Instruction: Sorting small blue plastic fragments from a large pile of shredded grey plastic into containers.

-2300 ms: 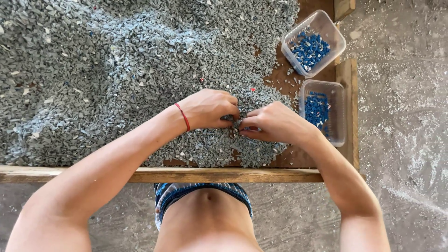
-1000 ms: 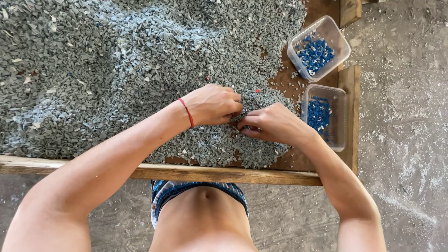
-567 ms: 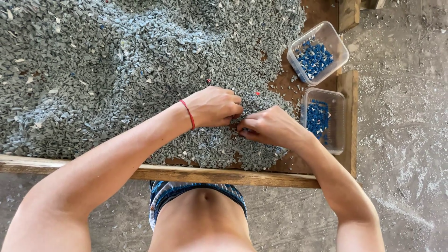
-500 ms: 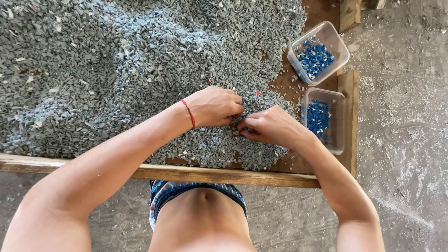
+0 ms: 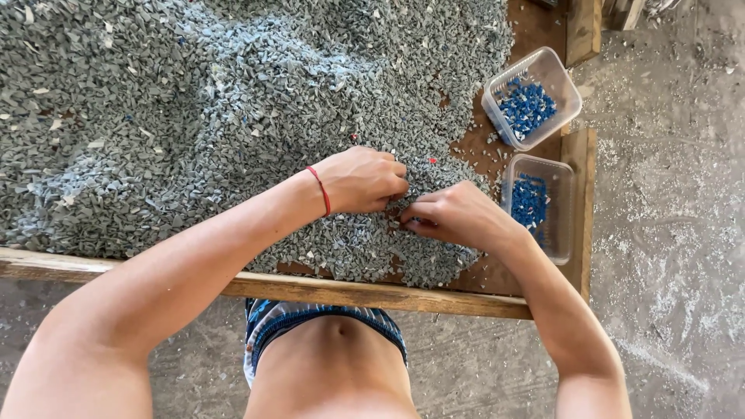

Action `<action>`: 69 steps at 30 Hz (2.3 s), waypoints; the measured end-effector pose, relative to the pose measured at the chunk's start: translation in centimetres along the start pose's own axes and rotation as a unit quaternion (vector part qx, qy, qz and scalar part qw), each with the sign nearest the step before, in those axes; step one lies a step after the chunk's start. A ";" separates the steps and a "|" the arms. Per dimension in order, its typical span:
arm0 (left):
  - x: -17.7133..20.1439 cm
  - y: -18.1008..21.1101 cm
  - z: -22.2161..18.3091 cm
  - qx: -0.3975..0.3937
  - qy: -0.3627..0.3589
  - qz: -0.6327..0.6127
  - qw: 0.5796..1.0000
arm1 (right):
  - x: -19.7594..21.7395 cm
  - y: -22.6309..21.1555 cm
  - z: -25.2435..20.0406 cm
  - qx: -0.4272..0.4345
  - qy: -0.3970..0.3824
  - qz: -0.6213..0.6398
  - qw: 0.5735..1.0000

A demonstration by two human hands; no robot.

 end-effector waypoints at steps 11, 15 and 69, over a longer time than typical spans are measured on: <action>0.1 0.1 -0.1 -0.010 0.009 0.014 1.000 | -2.5 0.4 0.0 -0.019 -0.023 -0.045 0.999; -0.2 0.0 -0.2 -0.012 0.007 0.023 1.000 | -2.9 0.5 0.0 -0.013 -0.018 -0.048 0.999; -1.0 -0.1 0.0 0.004 -0.012 0.018 1.000 | -1.3 -1.2 0.1 0.041 -0.004 -0.088 0.995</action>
Point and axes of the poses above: each hand's wrist, its own z-axis towards the middle knuckle, its own x-axis out of the back of the hand, y = z × x, the point moved 5 cm from there along z, towards the middle knuckle, and after that the axes turned 9 degrees about y, right-handed, at the moved point
